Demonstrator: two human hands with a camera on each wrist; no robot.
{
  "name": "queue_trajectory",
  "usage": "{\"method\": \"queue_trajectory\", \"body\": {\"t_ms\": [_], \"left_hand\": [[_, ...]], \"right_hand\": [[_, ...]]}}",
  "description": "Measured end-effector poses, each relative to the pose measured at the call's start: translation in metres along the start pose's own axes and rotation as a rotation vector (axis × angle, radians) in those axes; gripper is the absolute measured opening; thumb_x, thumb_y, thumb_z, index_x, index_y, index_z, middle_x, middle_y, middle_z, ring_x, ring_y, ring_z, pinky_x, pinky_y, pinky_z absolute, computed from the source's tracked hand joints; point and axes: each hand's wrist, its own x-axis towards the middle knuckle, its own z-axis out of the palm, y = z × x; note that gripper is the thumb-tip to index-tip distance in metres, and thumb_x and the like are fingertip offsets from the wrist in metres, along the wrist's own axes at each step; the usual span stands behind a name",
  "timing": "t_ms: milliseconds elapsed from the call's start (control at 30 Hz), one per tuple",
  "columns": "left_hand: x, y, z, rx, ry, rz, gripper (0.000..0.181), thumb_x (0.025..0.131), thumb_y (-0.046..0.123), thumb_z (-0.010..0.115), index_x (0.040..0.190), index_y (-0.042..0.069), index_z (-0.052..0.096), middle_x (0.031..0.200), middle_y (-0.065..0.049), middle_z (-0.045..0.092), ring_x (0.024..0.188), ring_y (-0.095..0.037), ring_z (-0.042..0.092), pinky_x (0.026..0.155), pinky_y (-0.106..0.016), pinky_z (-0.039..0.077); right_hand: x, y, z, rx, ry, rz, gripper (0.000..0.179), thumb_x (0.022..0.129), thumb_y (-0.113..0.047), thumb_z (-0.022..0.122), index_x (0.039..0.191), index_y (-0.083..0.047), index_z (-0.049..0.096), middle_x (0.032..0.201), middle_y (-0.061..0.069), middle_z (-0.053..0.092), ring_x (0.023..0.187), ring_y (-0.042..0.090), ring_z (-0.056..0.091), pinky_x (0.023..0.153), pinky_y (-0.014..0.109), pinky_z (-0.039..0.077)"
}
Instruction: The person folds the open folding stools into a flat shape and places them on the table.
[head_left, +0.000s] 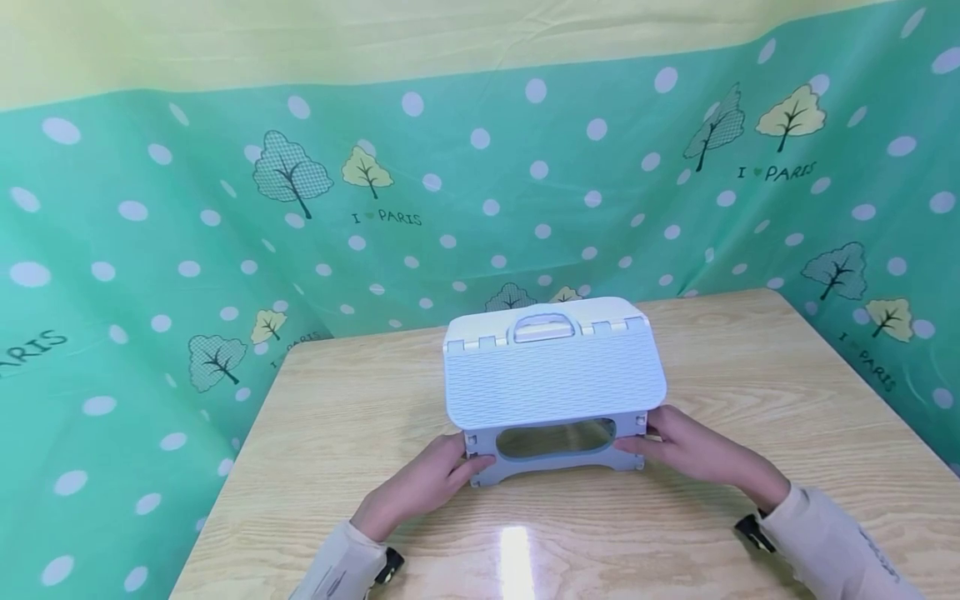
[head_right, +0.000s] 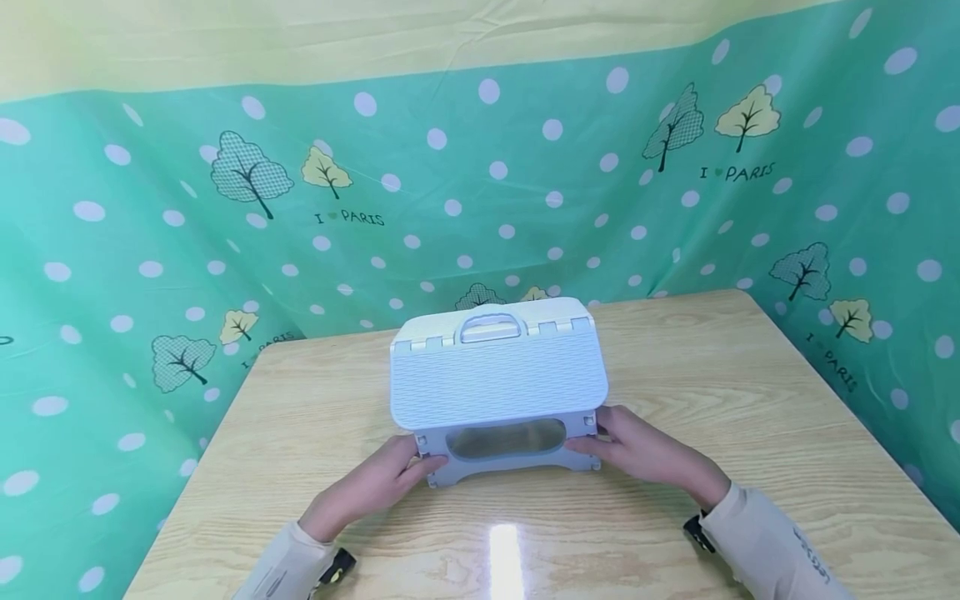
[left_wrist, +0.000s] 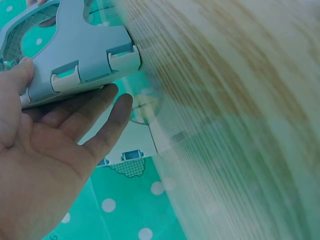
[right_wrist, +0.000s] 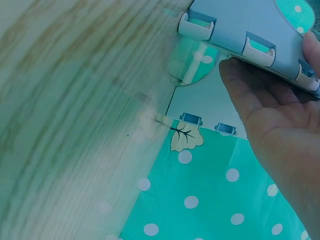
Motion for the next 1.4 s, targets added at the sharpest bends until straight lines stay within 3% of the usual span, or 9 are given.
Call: {"method": "queue_trajectory", "body": {"t_ms": [100,267,633,1167,1400], "left_hand": [[0.0000,0.0009,-0.0006,0.000,-0.002,-0.003,0.049,0.105,0.046,0.042,0.142,0.015,0.052,0.105,0.014,0.064,0.080,-0.006,0.056,0.065,-0.024,0.046],[-0.0001,0.0002,0.0002,-0.003,-0.002,-0.009,0.049,0.105,0.046,0.043,0.141,0.014,0.052,0.108,0.013,0.065,0.083,-0.005,0.057,0.068,-0.024,0.047],[-0.0005,0.0005,-0.0012,-0.009,-0.003,-0.007,0.048,0.105,0.045,0.043,0.140,0.014,0.053,0.110,0.013,0.065,0.085,-0.005,0.057,0.070,-0.024,0.048],[-0.0005,-0.0001,-0.0021,-0.021,-0.008,-0.008,0.049,0.105,0.046,0.043,0.141,0.014,0.053,0.117,0.013,0.066,0.088,-0.005,0.060,0.074,-0.025,0.050],[-0.0001,-0.0009,-0.0018,-0.019,-0.011,-0.003,0.050,0.105,0.046,0.042,0.144,0.015,0.051,0.120,0.013,0.065,0.090,-0.005,0.059,0.075,-0.025,0.050]], "right_hand": [[-0.0001,-0.0004,0.0000,0.000,-0.002,0.002,0.070,0.099,-0.024,0.063,0.156,-0.023,0.023,0.148,0.005,0.044,0.122,0.025,0.050,0.090,0.027,0.050],[-0.0003,-0.0004,0.0005,-0.018,-0.001,0.012,0.071,0.099,-0.026,0.063,0.157,-0.026,0.022,0.151,0.004,0.041,0.127,0.013,0.047,0.095,0.026,0.048],[-0.0001,-0.0007,0.0008,-0.030,0.004,0.029,0.072,0.099,-0.029,0.063,0.158,-0.024,0.022,0.154,0.005,0.038,0.132,0.013,0.043,0.098,0.026,0.046],[0.0006,0.0007,-0.0005,-0.019,-0.001,0.002,0.069,0.099,-0.024,0.064,0.156,-0.021,0.025,0.143,0.001,0.047,0.114,0.014,0.050,0.085,0.027,0.049],[0.0004,0.0000,-0.0003,-0.032,0.005,0.006,0.070,0.099,-0.025,0.064,0.156,-0.021,0.024,0.148,0.004,0.042,0.113,0.015,0.048,0.083,0.027,0.047]]}}
